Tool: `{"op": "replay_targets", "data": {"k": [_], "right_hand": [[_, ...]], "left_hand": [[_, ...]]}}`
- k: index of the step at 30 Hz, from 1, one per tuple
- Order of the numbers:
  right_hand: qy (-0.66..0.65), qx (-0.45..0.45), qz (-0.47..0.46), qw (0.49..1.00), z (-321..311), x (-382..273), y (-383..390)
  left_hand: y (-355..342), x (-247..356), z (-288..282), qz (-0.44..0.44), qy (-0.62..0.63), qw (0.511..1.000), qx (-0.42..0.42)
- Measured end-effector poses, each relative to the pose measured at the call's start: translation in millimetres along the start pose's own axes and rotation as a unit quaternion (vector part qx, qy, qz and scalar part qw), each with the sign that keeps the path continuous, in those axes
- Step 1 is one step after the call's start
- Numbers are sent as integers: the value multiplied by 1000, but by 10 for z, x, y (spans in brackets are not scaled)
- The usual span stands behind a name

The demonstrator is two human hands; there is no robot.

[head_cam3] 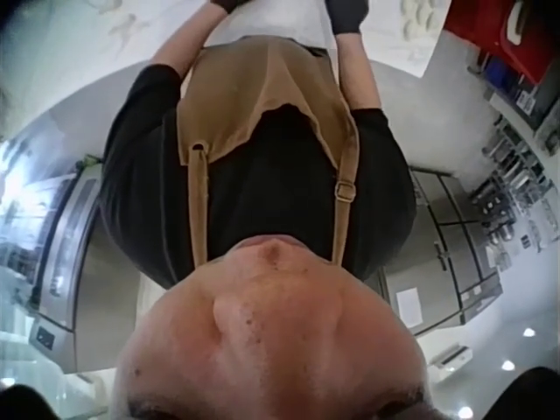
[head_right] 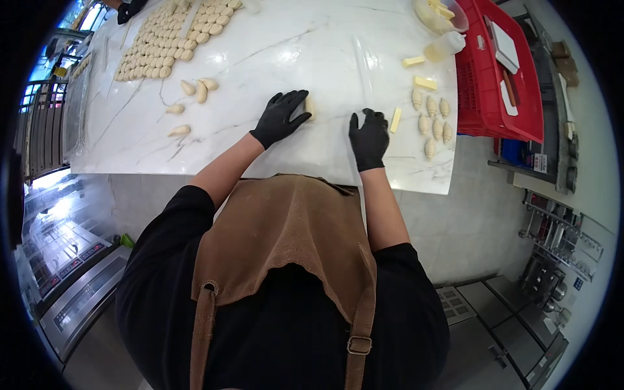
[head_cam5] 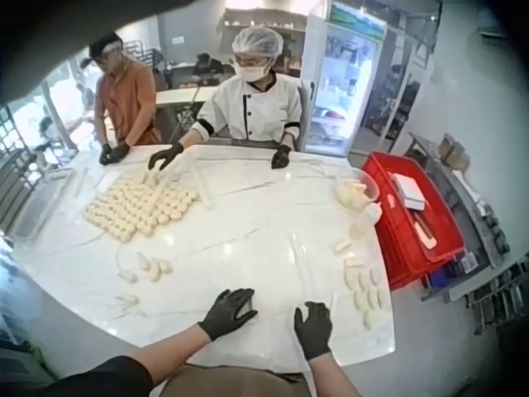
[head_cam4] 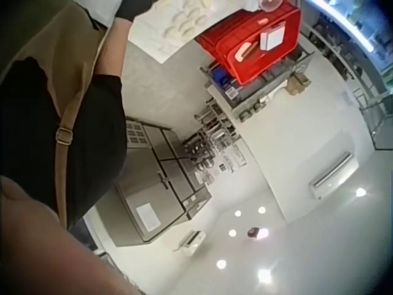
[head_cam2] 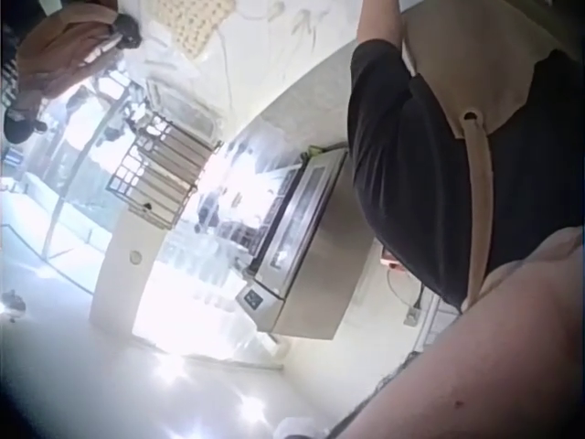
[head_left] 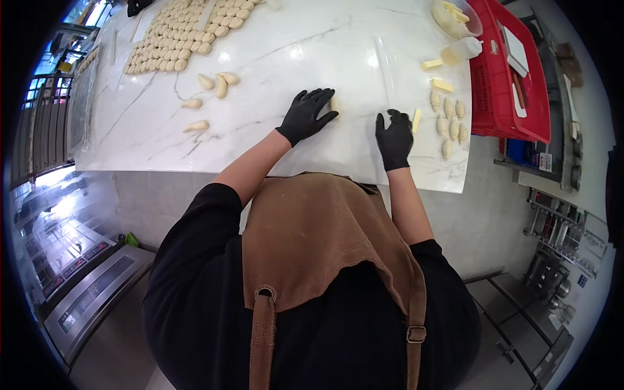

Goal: Shape pieces of dough into crescents or rolls on a countertop.

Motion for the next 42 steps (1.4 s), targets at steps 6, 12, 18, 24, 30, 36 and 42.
{"op": "replay_targets", "data": {"k": [6, 12, 18, 24, 30, 36, 42], "right_hand": [[57, -203, 42, 977, 434, 645, -177], [-231, -380, 172, 879, 432, 494, -297], [-71, -416, -162, 892, 194, -93, -475], [-6, -324, -347, 880, 550, -264, -448], [-130, -63, -382, 913, 268, -144, 12], [-58, -394, -207, 893, 166, -127, 372], [63, -354, -131, 924, 220, -539, 349]], "left_hand": [[0, 147, 120, 120, -87, 989, -19], [99, 260, -194, 125, -84, 985, 86], [35, 554, -714, 214, -239, 947, -19], [120, -92, -269, -5, -212, 906, -366], [551, 205, -333, 176, -218, 959, 51], [281, 31, -352, 204, -46, 970, -122], [-526, -86, -16, 196, -153, 968, -46]]}}
Point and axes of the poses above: each hand's wrist, its own y-axis away from the middle knuckle, its own z-axis out of the palm, x = y × z, the point moved 6 cm from there along -y, towards the middle knuckle, and after that the axes turned 8 degrees about x, right-handed, at the moved point
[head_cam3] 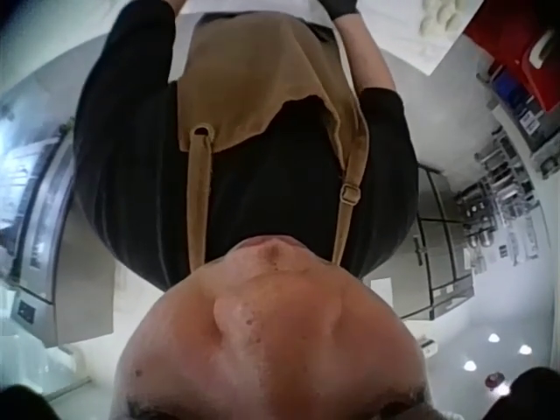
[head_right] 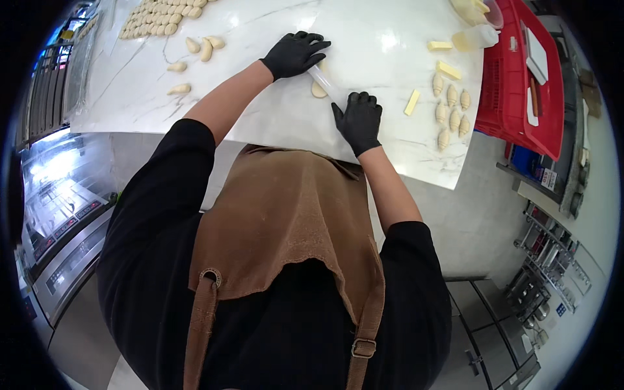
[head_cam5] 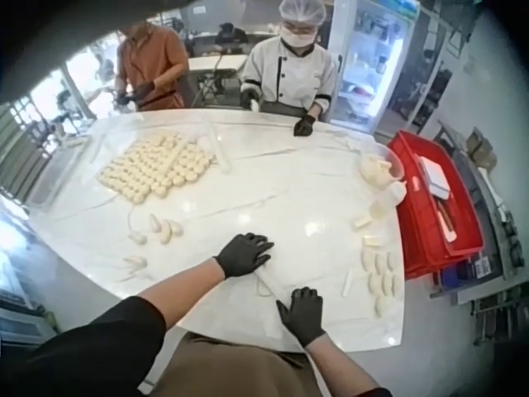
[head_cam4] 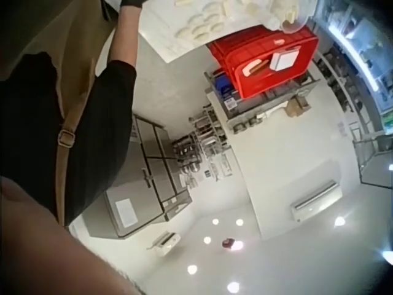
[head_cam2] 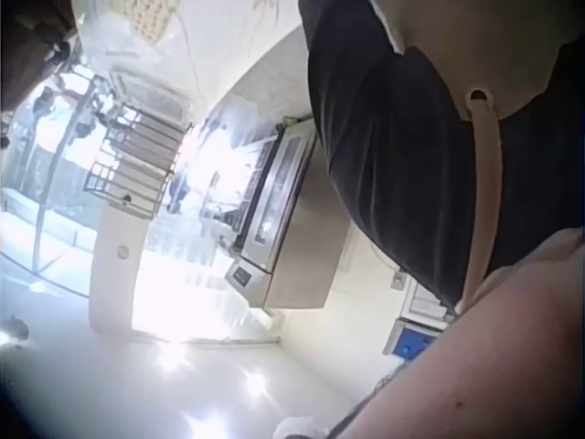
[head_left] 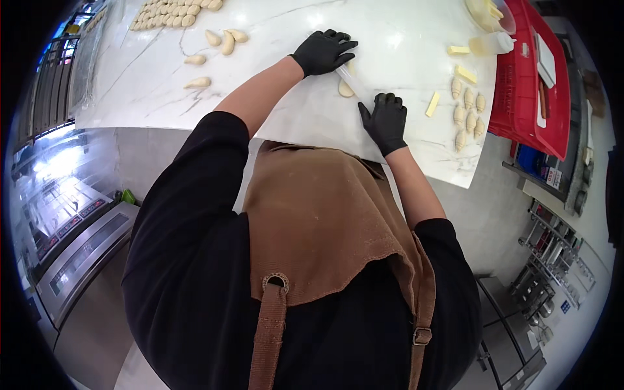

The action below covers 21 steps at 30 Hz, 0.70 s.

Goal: Shape pieces of dough into crescents or rolls on a countertop.

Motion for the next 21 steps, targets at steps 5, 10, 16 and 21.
{"op": "replay_targets", "data": {"k": [5, 10, 16, 21], "right_hand": [[-31, 248, -78, 965, 113, -290, 353], [-82, 206, -131, 966, 168, -128, 251], [-19, 271, -245, 930, -31, 221, -972], [-47, 301, -299, 904, -120, 389, -516]], "left_hand": [[594, 81, -158, 41, -54, 995, 72], [1441, 281, -332, -76, -9, 995, -69], [1019, 532, -342, -284, -11, 953, -107], [1227, 1169, -265, -159, -107, 971, 145]]}}
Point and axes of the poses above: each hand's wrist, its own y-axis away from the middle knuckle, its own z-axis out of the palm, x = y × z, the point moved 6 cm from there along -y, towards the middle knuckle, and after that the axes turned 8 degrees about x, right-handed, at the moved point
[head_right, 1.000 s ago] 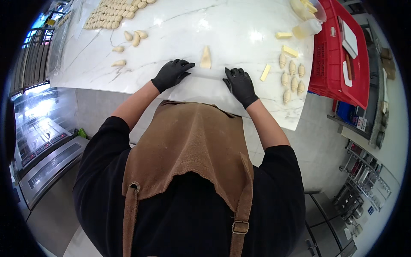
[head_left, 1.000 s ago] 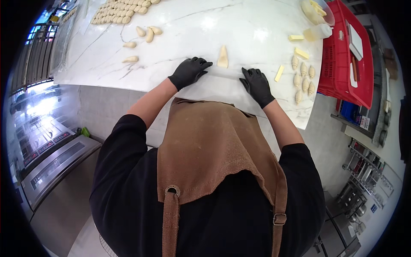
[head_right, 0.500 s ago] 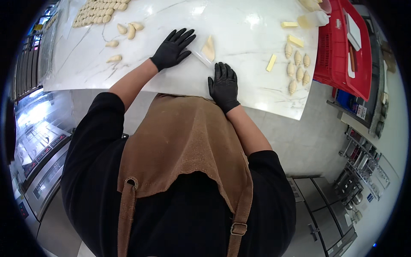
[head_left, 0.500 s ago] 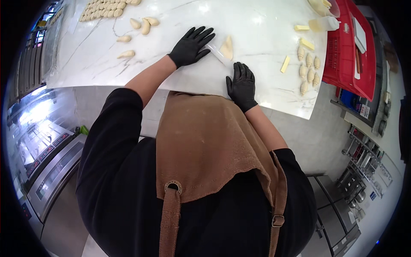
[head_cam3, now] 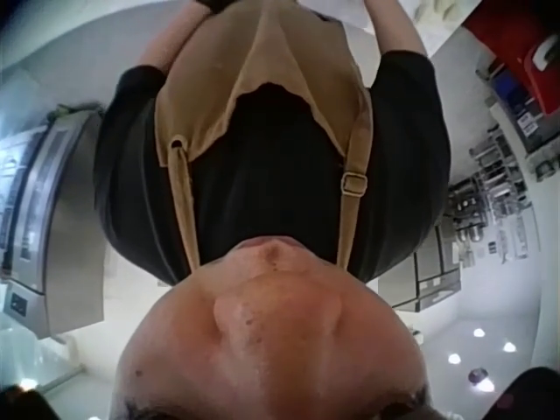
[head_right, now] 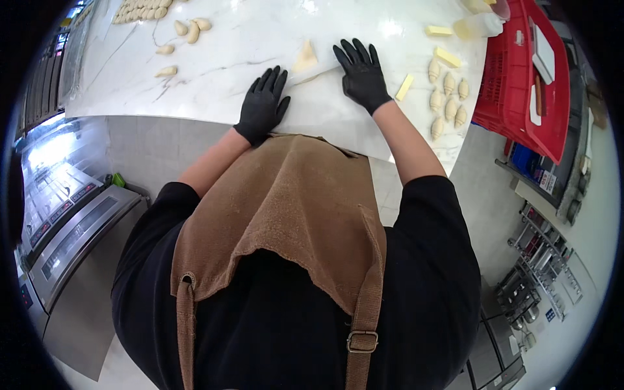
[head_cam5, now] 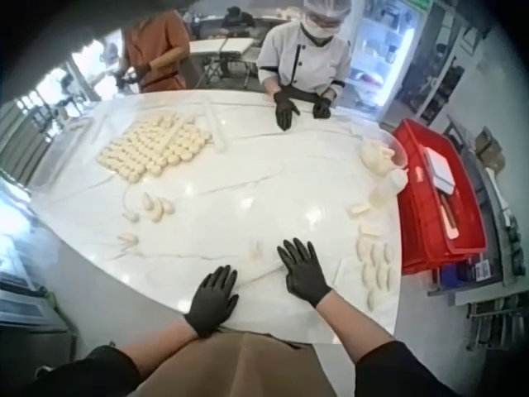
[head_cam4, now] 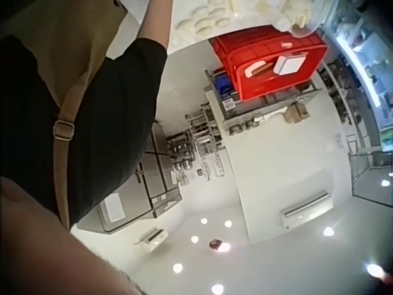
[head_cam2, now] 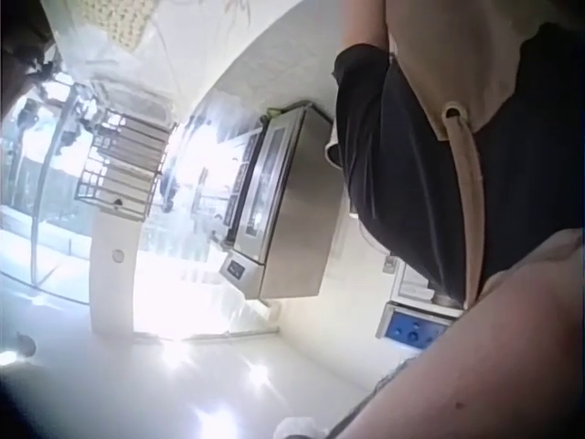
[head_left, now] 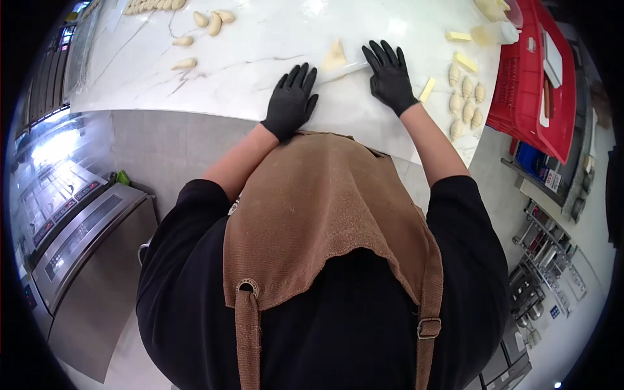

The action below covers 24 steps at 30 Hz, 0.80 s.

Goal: Shape pieces of dough into crescents or rolls on a countertop.

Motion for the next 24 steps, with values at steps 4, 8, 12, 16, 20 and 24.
{"op": "replay_targets", "data": {"k": [4, 8, 12, 16, 20, 24], "right_hand": [[-5, -186, 61, 981, 97, 150, 252], [3, -307, 95, 947, 374, 212, -81], [0, -31, 44, 999, 153, 61, -2], [-2, -117, 76, 990, -214, -77, 599], [-65, -437, 159, 883, -182, -177, 502], [10, -147, 130, 981, -5, -17, 256]], "left_hand": [[213, 63, 48, -49, 122, 985, -113], [-79, -37, 89, -98, 97, 986, -97], [-48, -44, 25, -105, 52, 992, -52], [156, 7, 22, -25, 113, 991, -64], [-127, -466, 239, 51, 234, 951, -197], [-797, -572, 406, 38, 109, 978, -172]]}}
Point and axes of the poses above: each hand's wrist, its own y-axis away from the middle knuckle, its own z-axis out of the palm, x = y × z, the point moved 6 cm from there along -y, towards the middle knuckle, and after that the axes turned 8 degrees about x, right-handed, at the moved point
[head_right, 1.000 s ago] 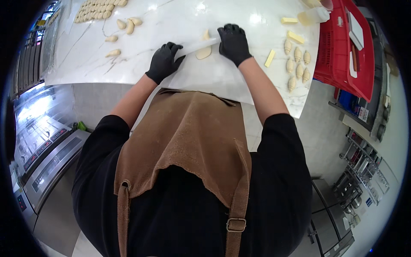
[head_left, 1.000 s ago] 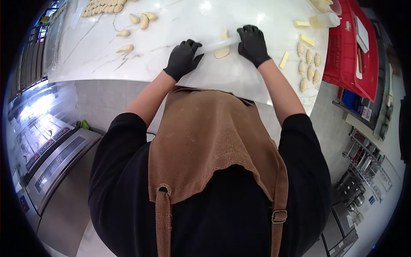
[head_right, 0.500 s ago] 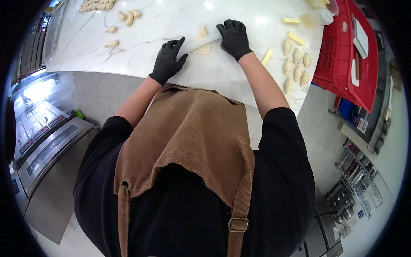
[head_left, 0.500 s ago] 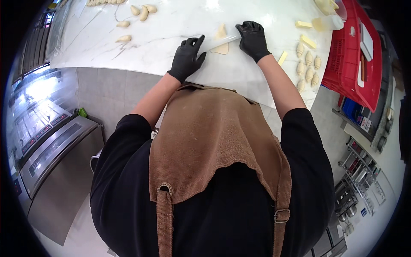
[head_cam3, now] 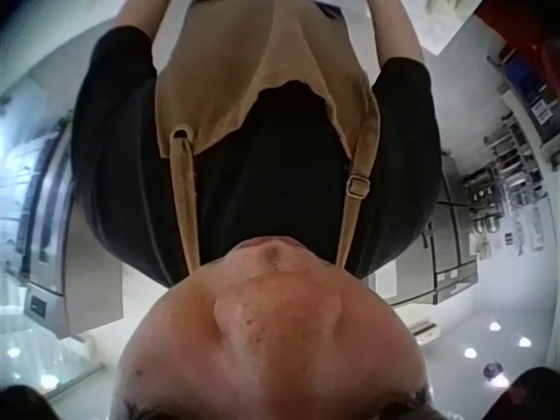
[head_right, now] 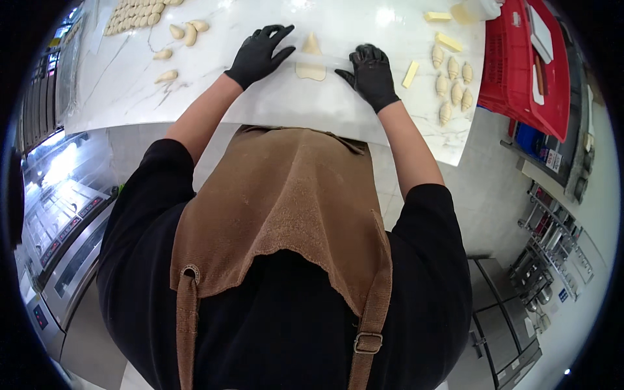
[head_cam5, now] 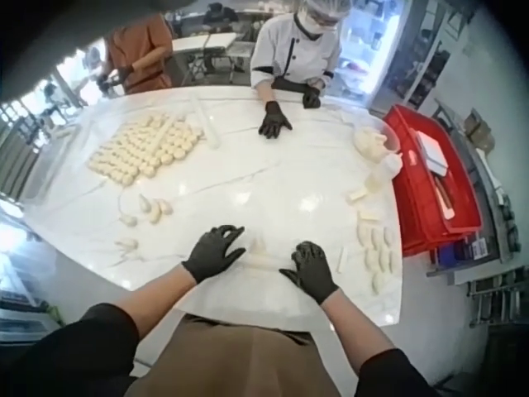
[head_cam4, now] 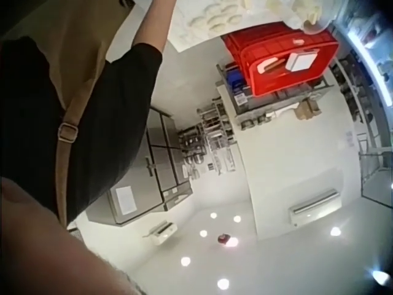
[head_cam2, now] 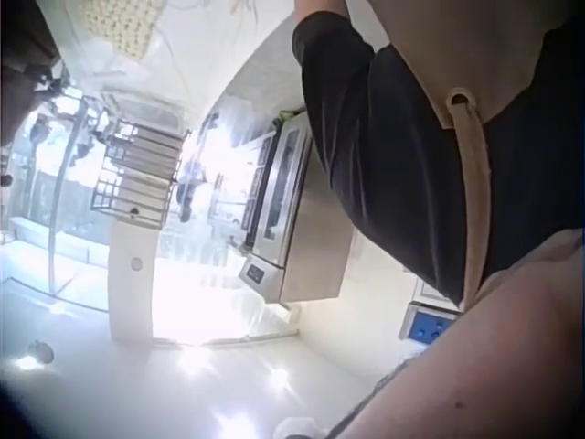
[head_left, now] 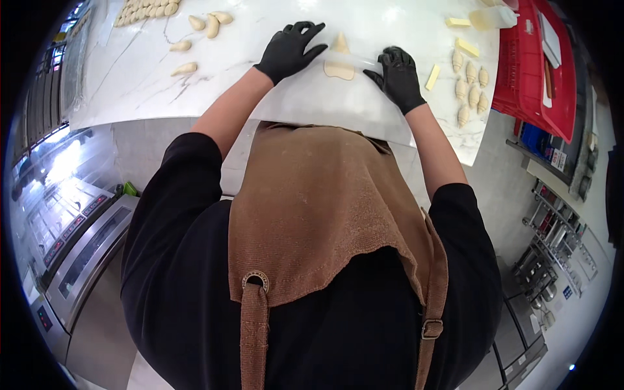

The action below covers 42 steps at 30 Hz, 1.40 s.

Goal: Shape pieces of dough into crescents or rolls on a countertop.

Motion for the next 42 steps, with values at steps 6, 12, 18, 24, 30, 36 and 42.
{"op": "replay_targets", "data": {"k": [6, 12, 18, 24, 30, 36, 42], "right_hand": [[26, 125, -11, 992, -176, -483, 640], [-28, -128, 111, 985, -65, -392, 391], [25, 101, 89, 991, 14, -272, 253], [3, 61, 114, 992, -131, -532, 595], [-21, -34, 40, 998, -263, -617, 568], [-15, -32, 74, 997, -228, -426, 807], [-14, -23, 141, 990, -233, -361, 896]], "left_hand": [[753, 273, -63, 63, -54, 989, 123], [635, -106, 81, 60, 94, 991, -72], [127, -97, -65, 97, 17, 994, 47], [572, -78, -8, 110, 69, 991, -9], [260, 71, 25, 78, 25, 996, 22], [74, 85, 328, 63, -2, 997, 36], [94, 65, 386, 50, -36, 998, 30]]}}
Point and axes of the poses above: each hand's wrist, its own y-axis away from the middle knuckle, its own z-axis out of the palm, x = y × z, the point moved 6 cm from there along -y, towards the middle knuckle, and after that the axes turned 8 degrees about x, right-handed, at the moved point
